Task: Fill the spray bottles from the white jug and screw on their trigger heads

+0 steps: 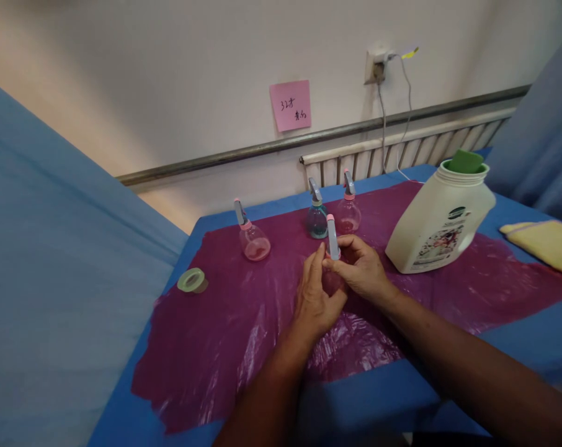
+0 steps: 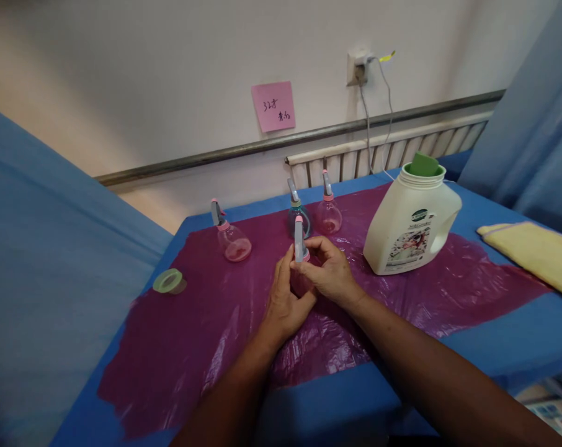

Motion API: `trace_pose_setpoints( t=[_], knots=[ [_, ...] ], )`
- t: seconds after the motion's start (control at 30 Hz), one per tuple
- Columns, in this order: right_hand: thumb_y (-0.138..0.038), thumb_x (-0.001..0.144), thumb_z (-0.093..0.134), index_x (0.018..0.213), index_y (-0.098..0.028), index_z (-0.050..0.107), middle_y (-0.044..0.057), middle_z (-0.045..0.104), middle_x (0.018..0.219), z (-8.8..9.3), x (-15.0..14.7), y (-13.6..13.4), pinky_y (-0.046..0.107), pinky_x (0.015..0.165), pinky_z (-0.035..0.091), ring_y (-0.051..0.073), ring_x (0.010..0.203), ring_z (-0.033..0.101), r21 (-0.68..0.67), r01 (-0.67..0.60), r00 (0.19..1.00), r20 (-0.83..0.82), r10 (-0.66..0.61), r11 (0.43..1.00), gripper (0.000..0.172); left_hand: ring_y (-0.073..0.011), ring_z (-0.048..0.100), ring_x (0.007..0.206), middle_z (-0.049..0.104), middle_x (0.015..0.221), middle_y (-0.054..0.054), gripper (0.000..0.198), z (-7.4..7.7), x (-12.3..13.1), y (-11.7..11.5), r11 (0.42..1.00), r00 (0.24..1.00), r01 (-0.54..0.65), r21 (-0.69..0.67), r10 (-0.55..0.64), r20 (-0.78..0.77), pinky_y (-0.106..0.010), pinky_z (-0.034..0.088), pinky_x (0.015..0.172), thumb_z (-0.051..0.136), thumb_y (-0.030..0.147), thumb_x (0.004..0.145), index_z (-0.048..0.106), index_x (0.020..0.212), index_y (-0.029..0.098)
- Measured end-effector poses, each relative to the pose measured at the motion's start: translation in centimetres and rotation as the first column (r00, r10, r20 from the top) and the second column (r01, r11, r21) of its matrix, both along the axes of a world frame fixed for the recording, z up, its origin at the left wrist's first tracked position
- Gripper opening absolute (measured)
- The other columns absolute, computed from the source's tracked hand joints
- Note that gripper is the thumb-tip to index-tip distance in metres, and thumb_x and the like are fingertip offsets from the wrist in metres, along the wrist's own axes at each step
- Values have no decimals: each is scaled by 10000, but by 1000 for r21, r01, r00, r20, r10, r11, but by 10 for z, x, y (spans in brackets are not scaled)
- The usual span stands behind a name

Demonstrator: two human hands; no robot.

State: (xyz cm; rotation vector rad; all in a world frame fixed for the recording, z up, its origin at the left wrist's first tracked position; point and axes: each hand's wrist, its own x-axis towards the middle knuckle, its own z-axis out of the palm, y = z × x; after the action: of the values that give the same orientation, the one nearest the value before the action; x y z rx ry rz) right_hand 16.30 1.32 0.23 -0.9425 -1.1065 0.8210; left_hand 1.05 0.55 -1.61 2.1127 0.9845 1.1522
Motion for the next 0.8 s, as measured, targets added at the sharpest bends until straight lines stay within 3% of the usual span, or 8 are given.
trace_pose_setpoints(
  t=[0.13,0.23,0.33,0.5,0.6,0.8],
  knots=[
    [-503,786,962,1067,-272,675,39,812,1057,-3,1,1,462,1014,648,241,991,777,30,11,1000,17,-11,999,464,-318,613,1499,594,1624,-131,942,3,0,1,1000,1000,-2,-1,2,-9,-552,523,1269,814,260,967,320,1766,335],
    [-488,876,906,1126,-270,690,55,822,1118,-2,6,-4,467,1063,637,247,1057,794,57,-22,998,52,19,998,396,-310,611,1500,596,1620,-126,938,3,1,1,1000,1000,-9,-10,9,-25,-534,522,1269,801,242,968,320,1768,335],
    [-503,1001,793,1283,-271,688,96,815,1283,2,11,-13,482,1149,607,262,1214,785,72,-70,995,83,64,995,380,-307,595,1520,574,1644,-114,950,3,1,1,1000,1000,-6,-5,6,-11,-530,510,1283,798,236,970,312,1776,362],
    [-507,1094,677,1565,-309,567,124,757,1496,5,16,-18,511,1239,563,276,1395,731,80,-115,991,75,109,990,523,-316,594,1514,569,1640,-110,983,5,1,0,999,1000,-5,-33,4,-30,-543,508,1283,804,244,973,286,1794,401],
    [-496,1086,697,1519,-310,642,105,775,1478,1,20,-15,526,1234,573,280,1359,755,62,-126,987,105,119,990,474,-324,598,1501,573,1630,-111,998,6,0,-1,1000,999,-15,-24,14,-31,-560,504,1285,809,248,964,280,1797,404],
    [-442,1008,808,1343,-302,751,77,820,1342,2,29,-11,521,1183,589,268,1253,774,54,-34,977,214,21,998,368,-348,564,1549,534,1675,-125,1080,4,1,-3,999,999,-19,-30,18,-50,-604,491,1298,791,174,924,222,1813,402]
  ],
)
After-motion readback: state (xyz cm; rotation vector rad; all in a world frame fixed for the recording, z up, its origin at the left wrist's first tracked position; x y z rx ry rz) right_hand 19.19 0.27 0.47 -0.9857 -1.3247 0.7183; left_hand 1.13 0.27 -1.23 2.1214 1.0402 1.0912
